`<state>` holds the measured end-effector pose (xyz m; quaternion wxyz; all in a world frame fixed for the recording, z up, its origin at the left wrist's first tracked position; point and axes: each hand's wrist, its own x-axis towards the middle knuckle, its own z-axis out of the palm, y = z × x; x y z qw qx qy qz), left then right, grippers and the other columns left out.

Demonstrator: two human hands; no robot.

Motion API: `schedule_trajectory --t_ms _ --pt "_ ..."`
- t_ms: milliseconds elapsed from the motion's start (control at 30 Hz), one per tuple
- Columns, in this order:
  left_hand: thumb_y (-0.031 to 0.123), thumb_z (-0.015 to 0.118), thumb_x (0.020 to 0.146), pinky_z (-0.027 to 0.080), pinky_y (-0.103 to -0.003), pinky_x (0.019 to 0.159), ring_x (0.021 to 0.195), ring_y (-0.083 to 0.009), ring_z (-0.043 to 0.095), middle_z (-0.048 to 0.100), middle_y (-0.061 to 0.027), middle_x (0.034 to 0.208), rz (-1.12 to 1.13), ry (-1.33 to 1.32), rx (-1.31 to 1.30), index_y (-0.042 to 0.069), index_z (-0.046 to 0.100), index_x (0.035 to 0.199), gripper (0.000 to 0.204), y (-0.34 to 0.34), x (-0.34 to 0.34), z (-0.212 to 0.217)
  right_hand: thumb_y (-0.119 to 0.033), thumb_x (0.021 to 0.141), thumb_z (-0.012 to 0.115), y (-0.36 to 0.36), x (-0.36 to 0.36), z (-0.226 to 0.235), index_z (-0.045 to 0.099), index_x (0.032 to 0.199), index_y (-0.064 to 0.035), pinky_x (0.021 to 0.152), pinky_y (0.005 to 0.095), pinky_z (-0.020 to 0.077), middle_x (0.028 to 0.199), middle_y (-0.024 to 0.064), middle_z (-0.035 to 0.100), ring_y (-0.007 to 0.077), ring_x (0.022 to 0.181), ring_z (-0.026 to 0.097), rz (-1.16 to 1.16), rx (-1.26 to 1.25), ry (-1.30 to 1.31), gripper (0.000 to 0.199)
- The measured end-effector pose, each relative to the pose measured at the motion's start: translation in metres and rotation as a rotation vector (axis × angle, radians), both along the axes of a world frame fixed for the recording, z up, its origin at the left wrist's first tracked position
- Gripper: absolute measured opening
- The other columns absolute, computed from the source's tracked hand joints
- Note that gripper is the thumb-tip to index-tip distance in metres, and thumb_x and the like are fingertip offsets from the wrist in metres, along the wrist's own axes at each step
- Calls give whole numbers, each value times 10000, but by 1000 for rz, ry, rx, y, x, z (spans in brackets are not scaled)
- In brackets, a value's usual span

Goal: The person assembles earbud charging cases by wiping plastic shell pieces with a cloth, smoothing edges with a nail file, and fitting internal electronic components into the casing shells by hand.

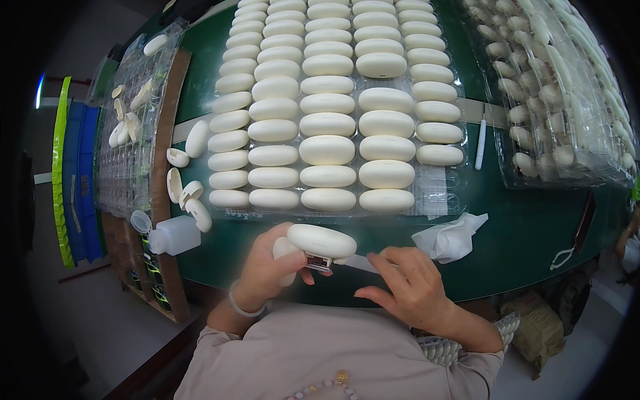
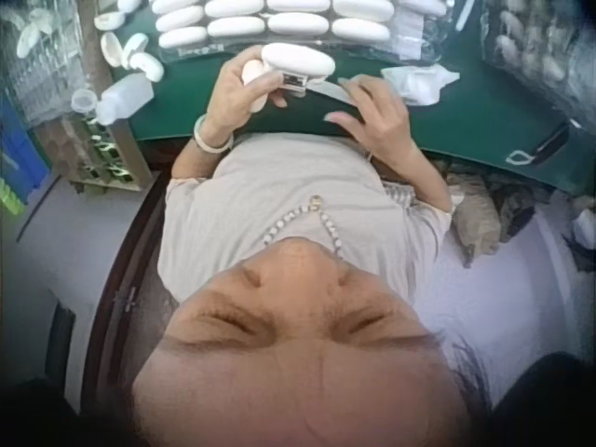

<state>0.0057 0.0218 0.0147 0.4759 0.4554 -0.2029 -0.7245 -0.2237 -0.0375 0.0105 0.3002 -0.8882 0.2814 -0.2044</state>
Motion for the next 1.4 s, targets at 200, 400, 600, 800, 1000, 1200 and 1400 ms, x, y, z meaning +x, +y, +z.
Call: schedule_trajectory --t_ms 200,400,600,800,1000,1200,1400 --pt "131 564 856 511 -216 544 814 -212 645 606 -149 973 91 43 -14 -16 478 1091 290 17 4 -2 -86 672 704 10 12 -19 535 979 11 715 363 406 938 141 506 293 832 503 -74 -82 174 364" --pt "137 564 858 500 -211 529 823 -201 644 605 -152 982 62 51 -40 -17 479 1095 294 21 5 -5 -34 783 617 12 -32 29 511 1004 26 561 224 374 868 49 505 97 631 459 -500 869 -158 252" --pt "148 570 856 491 -199 531 831 -173 639 603 -117 1005 -84 68 -52 5 488 1130 319 9 -18 -7 -124 811 641 -10 18 11 549 1040 -16 504 173 329 915 28 509 29 576 420 -102 878 -428 270" --pt "213 463 916 472 -190 574 708 -91 577 562 -66 964 -194 -37 -97 14 552 1078 272 1 5 -20 -102 798 643 -35 9 16 588 949 24 403 170 325 928 79 537 47 503 451 -27 1301 -436 204" --pt "239 480 921 450 -184 586 718 -46 527 582 -15 861 -411 215 93 27 541 1091 279 -19 -1 -4 -127 799 647 -48 15 15 592 940 24 478 187 357 903 66 556 50 587 462 -20 1341 -276 215" --pt "255 674 802 437 -172 578 652 -41 522 609 -17 833 -454 -35 23 23 560 1042 353 -25 -7 -1 -172 813 648 -46 17 15 587 952 -6 592 219 408 839 21 583 71 711 508 -75 1306 -154 226" --pt "197 688 789 483 -193 619 713 -66 575 618 -41 850 -376 82 101 17 563 1034 328 -22 -12 -4 -183 870 523 -39 14 21 531 1095 3 656 243 408 929 76 533 116 760 486 -168 1092 -134 292"
